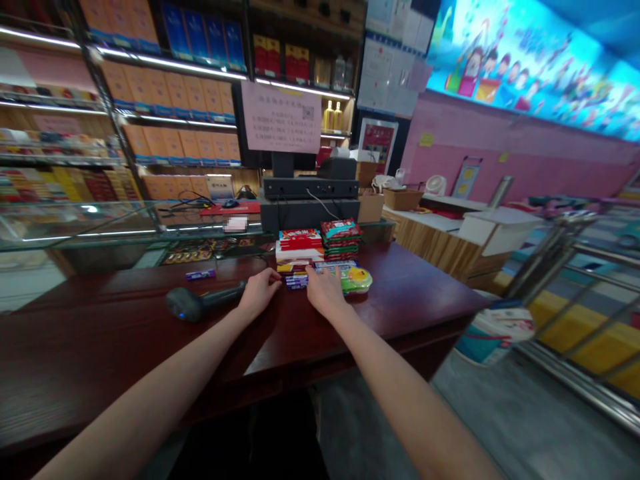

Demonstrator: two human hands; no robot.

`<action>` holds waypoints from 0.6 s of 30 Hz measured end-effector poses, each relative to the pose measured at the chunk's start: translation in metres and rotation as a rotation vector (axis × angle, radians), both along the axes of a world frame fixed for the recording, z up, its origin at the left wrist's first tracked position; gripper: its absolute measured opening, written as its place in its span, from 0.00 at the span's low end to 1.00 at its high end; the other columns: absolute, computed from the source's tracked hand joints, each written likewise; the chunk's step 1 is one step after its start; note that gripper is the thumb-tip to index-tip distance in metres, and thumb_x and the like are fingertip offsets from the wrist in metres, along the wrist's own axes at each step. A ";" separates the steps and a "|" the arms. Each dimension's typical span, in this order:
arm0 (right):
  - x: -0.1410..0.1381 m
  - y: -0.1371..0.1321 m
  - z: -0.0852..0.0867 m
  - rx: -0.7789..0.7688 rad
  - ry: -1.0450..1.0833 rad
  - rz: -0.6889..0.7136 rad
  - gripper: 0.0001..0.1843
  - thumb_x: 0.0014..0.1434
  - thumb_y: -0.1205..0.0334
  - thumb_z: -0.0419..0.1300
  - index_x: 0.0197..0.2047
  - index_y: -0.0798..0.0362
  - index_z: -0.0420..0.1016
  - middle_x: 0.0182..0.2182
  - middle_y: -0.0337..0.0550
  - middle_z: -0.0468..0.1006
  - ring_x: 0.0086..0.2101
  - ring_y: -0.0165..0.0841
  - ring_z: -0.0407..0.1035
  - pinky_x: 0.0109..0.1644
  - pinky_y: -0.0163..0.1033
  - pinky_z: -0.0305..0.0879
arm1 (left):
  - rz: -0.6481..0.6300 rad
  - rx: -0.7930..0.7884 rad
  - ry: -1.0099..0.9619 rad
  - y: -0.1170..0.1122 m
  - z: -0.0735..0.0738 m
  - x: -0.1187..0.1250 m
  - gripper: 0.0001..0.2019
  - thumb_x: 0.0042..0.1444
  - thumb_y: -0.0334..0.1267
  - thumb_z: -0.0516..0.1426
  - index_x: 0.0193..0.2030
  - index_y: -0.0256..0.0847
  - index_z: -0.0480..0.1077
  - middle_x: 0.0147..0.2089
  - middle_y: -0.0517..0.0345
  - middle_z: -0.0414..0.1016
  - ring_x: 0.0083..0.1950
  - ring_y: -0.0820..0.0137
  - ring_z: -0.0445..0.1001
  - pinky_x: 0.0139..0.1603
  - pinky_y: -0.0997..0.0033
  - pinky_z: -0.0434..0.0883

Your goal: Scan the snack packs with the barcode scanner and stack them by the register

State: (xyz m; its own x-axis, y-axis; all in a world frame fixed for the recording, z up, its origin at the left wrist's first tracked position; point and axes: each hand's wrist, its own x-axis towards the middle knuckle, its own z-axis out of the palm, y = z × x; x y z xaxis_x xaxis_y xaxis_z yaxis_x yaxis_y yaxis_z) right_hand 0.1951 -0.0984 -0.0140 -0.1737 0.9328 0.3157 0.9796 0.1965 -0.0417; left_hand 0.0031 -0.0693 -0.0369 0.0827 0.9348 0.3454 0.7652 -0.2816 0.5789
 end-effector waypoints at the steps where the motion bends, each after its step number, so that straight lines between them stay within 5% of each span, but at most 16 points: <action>1: -0.001 0.001 0.000 0.006 0.000 0.005 0.26 0.67 0.67 0.46 0.67 0.55 0.65 0.49 0.56 0.81 0.54 0.46 0.68 0.67 0.57 0.39 | 0.000 0.004 0.008 0.000 0.003 -0.001 0.06 0.59 0.31 0.59 0.42 0.42 0.74 0.42 0.57 0.83 0.44 0.67 0.81 0.48 0.71 0.72; 12: -0.033 0.009 0.007 0.045 0.015 0.098 0.24 0.66 0.67 0.48 0.64 0.51 0.69 0.51 0.54 0.81 0.54 0.44 0.68 0.67 0.55 0.39 | 0.062 0.038 0.201 -0.003 0.039 -0.031 0.11 0.61 0.35 0.56 0.49 0.46 0.75 0.47 0.57 0.83 0.49 0.65 0.79 0.53 0.67 0.71; 18: -0.053 0.016 0.006 0.073 0.062 0.193 0.24 0.66 0.67 0.49 0.63 0.51 0.70 0.56 0.52 0.78 0.58 0.43 0.65 0.68 0.56 0.39 | 0.132 0.071 0.296 -0.003 0.053 -0.066 0.12 0.61 0.40 0.56 0.49 0.48 0.77 0.50 0.54 0.82 0.56 0.57 0.75 0.58 0.55 0.68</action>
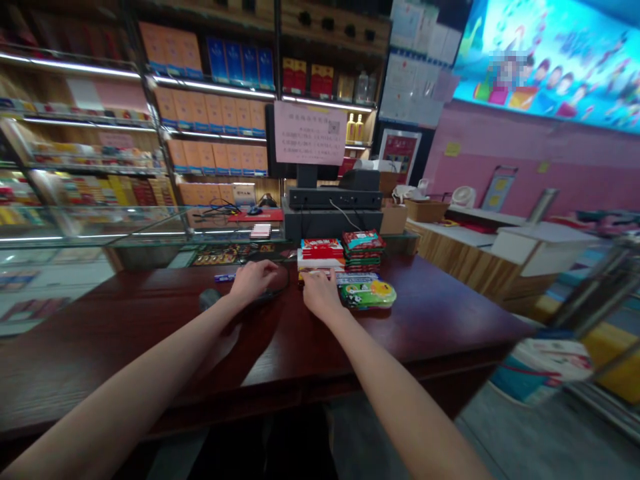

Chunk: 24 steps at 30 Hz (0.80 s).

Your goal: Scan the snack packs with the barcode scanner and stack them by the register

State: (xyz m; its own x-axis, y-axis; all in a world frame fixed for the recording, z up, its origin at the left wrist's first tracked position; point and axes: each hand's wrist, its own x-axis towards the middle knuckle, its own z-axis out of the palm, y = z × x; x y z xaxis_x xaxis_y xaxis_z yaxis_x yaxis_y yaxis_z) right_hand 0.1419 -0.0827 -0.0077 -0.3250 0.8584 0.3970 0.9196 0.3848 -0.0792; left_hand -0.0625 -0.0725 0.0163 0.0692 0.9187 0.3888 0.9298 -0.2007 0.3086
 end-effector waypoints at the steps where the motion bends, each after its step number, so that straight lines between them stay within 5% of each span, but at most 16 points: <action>1: -0.004 0.001 0.000 -0.006 0.008 0.013 0.25 0.65 0.67 0.50 0.63 0.51 0.70 0.56 0.52 0.78 0.58 0.43 0.65 0.68 0.56 0.39 | 0.013 0.004 0.009 0.000 0.002 -0.007 0.13 0.61 0.41 0.56 0.50 0.48 0.77 0.50 0.54 0.82 0.57 0.55 0.74 0.59 0.53 0.67; 9: -0.037 0.011 0.005 -0.108 0.019 0.084 0.25 0.68 0.64 0.49 0.66 0.49 0.66 0.59 0.52 0.75 0.61 0.42 0.63 0.70 0.59 0.36 | 0.102 0.000 0.013 0.006 0.010 -0.076 0.16 0.63 0.51 0.54 0.50 0.54 0.79 0.60 0.61 0.77 0.63 0.57 0.70 0.65 0.57 0.62; 17: -0.078 0.026 0.004 -0.151 0.025 0.152 0.23 0.72 0.58 0.47 0.66 0.49 0.66 0.60 0.51 0.75 0.63 0.41 0.61 0.70 0.59 0.37 | 0.239 -0.088 -0.070 0.007 -0.001 -0.138 0.23 0.66 0.56 0.46 0.52 0.51 0.78 0.61 0.58 0.77 0.62 0.57 0.71 0.61 0.61 0.65; 24: -0.112 0.037 0.008 -0.214 0.055 0.214 0.24 0.74 0.51 0.42 0.66 0.45 0.66 0.63 0.46 0.72 0.64 0.42 0.60 0.70 0.65 0.33 | 0.280 -0.153 -0.169 0.001 -0.017 -0.158 0.30 0.68 0.56 0.38 0.52 0.50 0.79 0.63 0.53 0.75 0.66 0.51 0.67 0.66 0.47 0.59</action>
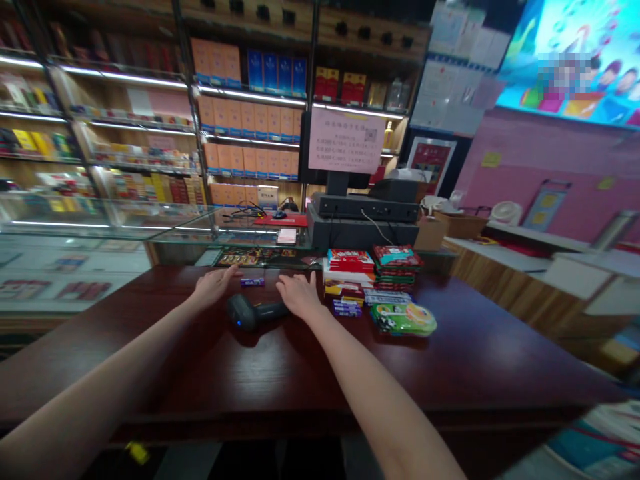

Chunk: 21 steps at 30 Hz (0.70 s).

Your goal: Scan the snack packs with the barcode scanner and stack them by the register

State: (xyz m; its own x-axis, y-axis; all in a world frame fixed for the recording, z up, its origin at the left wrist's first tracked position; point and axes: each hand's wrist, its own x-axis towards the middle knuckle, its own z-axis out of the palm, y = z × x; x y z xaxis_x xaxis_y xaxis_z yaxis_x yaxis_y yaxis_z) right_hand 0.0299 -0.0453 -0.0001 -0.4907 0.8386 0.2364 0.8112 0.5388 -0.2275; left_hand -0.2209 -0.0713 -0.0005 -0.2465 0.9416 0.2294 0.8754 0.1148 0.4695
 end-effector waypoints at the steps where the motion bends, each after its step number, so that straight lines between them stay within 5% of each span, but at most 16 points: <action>1: -0.004 0.002 0.000 -0.012 0.006 0.007 0.25 0.74 0.50 0.41 0.66 0.44 0.67 0.63 0.46 0.72 0.64 0.42 0.60 0.70 0.65 0.33 | 0.000 -0.002 -0.012 0.000 -0.003 -0.002 0.31 0.69 0.56 0.37 0.52 0.51 0.78 0.63 0.53 0.74 0.67 0.51 0.66 0.67 0.44 0.57; 6: -0.024 0.013 -0.002 -0.083 0.023 0.026 0.26 0.74 0.47 0.39 0.64 0.43 0.68 0.62 0.46 0.73 0.63 0.43 0.62 0.69 0.68 0.36 | 0.004 -0.012 -0.055 0.000 -0.016 -0.010 0.33 0.69 0.55 0.32 0.54 0.55 0.77 0.66 0.55 0.72 0.71 0.51 0.62 0.69 0.31 0.49; 14: -0.042 0.027 -0.007 -0.193 0.012 0.064 0.28 0.73 0.45 0.38 0.66 0.43 0.66 0.65 0.46 0.69 0.65 0.45 0.60 0.69 0.70 0.35 | 0.008 -0.035 -0.094 0.001 -0.032 -0.013 0.31 0.70 0.54 0.33 0.55 0.57 0.76 0.67 0.60 0.70 0.74 0.52 0.56 0.69 0.25 0.31; 21: -0.053 0.035 -0.010 -0.240 0.017 0.098 0.28 0.73 0.48 0.39 0.67 0.45 0.65 0.65 0.48 0.69 0.65 0.46 0.60 0.69 0.71 0.35 | -0.013 -0.066 -0.015 0.008 -0.047 -0.015 0.27 0.71 0.48 0.34 0.64 0.59 0.68 0.67 0.60 0.70 0.73 0.51 0.57 0.67 0.22 0.33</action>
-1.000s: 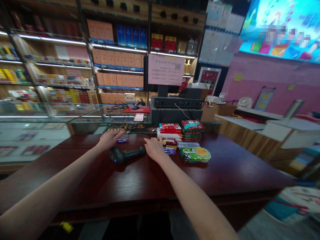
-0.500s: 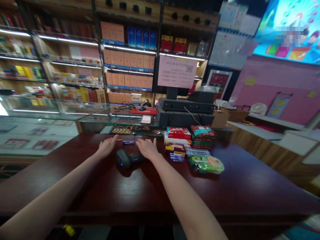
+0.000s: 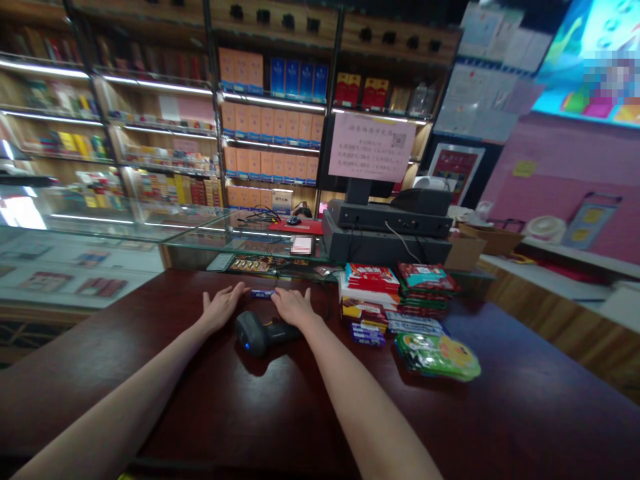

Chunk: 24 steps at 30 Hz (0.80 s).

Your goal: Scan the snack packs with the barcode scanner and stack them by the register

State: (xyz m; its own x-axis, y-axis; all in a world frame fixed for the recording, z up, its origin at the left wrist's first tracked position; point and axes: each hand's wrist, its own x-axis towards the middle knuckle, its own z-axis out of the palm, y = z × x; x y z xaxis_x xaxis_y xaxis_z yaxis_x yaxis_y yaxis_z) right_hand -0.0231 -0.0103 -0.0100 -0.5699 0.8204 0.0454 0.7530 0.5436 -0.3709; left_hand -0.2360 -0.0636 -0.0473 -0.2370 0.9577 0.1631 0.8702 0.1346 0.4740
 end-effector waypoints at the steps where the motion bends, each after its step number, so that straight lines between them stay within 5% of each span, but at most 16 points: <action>1: -0.001 0.001 0.000 -0.003 0.001 0.003 0.27 0.73 0.48 0.39 0.67 0.45 0.65 0.65 0.49 0.69 0.65 0.46 0.60 0.69 0.71 0.35 | -0.003 -0.004 0.024 0.001 -0.002 -0.001 0.26 0.71 0.47 0.35 0.65 0.59 0.67 0.67 0.59 0.70 0.73 0.51 0.57 0.67 0.21 0.33; 14: -0.005 0.006 -0.004 -0.024 -0.009 0.017 0.26 0.73 0.50 0.40 0.62 0.46 0.70 0.64 0.50 0.70 0.64 0.46 0.61 0.68 0.72 0.35 | -0.040 0.025 0.103 0.004 -0.010 0.005 0.22 0.69 0.42 0.43 0.65 0.60 0.65 0.66 0.58 0.71 0.72 0.52 0.59 0.67 0.22 0.36; 24: 0.005 -0.004 0.008 -0.018 0.099 -0.015 0.25 0.72 0.49 0.42 0.64 0.45 0.68 0.65 0.48 0.69 0.64 0.47 0.62 0.68 0.72 0.36 | -0.021 0.070 -0.059 -0.002 0.010 0.017 0.29 0.71 0.49 0.34 0.59 0.50 0.73 0.62 0.53 0.76 0.68 0.55 0.66 0.70 0.29 0.36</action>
